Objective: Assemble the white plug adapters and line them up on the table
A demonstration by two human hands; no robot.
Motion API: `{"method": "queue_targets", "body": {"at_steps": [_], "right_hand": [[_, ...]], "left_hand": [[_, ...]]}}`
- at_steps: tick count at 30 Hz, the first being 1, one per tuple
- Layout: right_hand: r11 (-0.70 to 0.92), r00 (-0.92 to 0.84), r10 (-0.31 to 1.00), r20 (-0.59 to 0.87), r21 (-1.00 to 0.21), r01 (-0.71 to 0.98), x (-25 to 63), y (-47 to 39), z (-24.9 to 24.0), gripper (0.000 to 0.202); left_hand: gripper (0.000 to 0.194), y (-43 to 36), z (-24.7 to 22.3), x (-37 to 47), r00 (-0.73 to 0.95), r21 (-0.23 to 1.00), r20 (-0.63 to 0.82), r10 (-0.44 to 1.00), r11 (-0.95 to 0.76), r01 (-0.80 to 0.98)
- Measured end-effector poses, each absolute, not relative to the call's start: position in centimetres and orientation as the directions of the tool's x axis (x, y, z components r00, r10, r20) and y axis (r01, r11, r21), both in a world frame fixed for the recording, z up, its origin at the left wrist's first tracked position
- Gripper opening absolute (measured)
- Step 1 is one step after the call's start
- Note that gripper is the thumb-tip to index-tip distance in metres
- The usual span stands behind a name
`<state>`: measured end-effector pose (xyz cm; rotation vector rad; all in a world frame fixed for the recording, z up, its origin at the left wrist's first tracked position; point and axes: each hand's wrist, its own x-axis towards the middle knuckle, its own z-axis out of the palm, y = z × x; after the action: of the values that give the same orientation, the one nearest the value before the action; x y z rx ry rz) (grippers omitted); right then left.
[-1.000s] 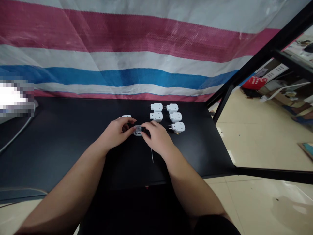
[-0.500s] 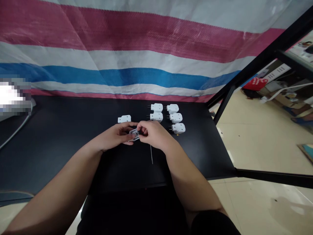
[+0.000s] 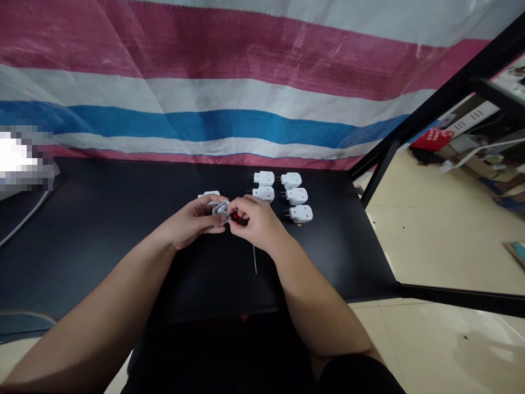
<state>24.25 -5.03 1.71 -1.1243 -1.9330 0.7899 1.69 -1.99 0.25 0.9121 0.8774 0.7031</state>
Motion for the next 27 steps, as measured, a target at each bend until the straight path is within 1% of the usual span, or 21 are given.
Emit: {"method": "queue_targets", "body": {"at_steps": [2, 5, 7, 9, 10, 12, 15, 18, 20, 23, 25, 27], "right_hand": [[0.409, -0.31, 0.903, 0.296, -0.812, 0.417, 23.9, -5.0, 1.7, 0.013], [0.328, -0.261, 0.935, 0.242, -0.87, 0.369, 23.4, -4.9, 1.3, 0.023], [0.24, -0.233, 0.958, 0.167, -0.911, 0.335, 23.2, -4.9, 0.9, 0.028], [0.201, -0.205, 0.969, 0.138, -0.923, 0.329, 23.0, -4.8, 0.6, 0.031], [0.215, -0.192, 0.969, 0.156, -0.914, 0.343, 23.0, -4.8, 0.5, 0.031], [0.29, -0.172, 0.955, 0.24, -0.874, 0.39, 23.1, -4.8, 0.5, 0.027], [0.405, -0.161, 0.914, 0.373, -0.799, 0.444, 23.2, -4.9, 0.8, 0.012], [0.475, -0.148, 0.871, 0.469, -0.725, 0.499, 23.2, -4.9, 0.9, 0.009], [0.489, -0.128, 0.853, 0.506, -0.69, 0.533, 23.0, -4.9, 0.8, 0.009], [0.473, -0.092, 0.851, 0.516, -0.68, 0.561, 22.7, -4.9, 0.5, 0.005], [0.47, -0.086, 0.851, 0.519, -0.677, 0.567, 22.6, -4.9, 0.3, 0.004], [0.482, -0.086, 0.84, 0.535, -0.665, 0.57, 22.5, -4.8, 0.2, 0.006]], "left_hand": [[0.048, -1.9, 0.2, 1.8, 0.447, 0.885, -0.286, 0.848, 0.413, -0.216], [0.053, -2.0, 0.3, 1.8, 0.426, 0.882, -0.228, 0.876, 0.371, -0.292], [0.054, -2.0, 0.4, 1.8, 0.429, 0.878, -0.215, 0.878, 0.366, -0.309], [0.055, -2.1, 0.5, 1.8, 0.445, 0.872, -0.218, 0.869, 0.377, -0.31], [0.055, -2.1, 0.5, 1.8, 0.453, 0.87, -0.22, 0.864, 0.383, -0.309], [0.054, -2.1, 0.4, 1.8, 0.465, 0.876, -0.203, 0.862, 0.372, -0.306], [0.052, -2.1, 0.0, 1.9, 0.464, 0.919, -0.125, 0.877, 0.278, -0.279], [0.051, -2.3, -0.2, 2.1, 0.469, 0.957, -0.054, 0.881, 0.18, -0.229], [0.052, -2.4, -0.3, 2.2, 0.472, 0.968, -0.023, 0.881, 0.138, -0.209], [0.053, -2.5, -0.3, 2.3, 0.459, 0.975, 0.007, 0.888, 0.095, -0.199], [0.053, -2.5, -0.2, 2.3, 0.453, 0.975, 0.013, 0.892, 0.089, -0.203], [0.053, -2.4, -0.2, 2.4, 0.457, 0.971, 0.003, 0.889, 0.106, -0.213]]}}
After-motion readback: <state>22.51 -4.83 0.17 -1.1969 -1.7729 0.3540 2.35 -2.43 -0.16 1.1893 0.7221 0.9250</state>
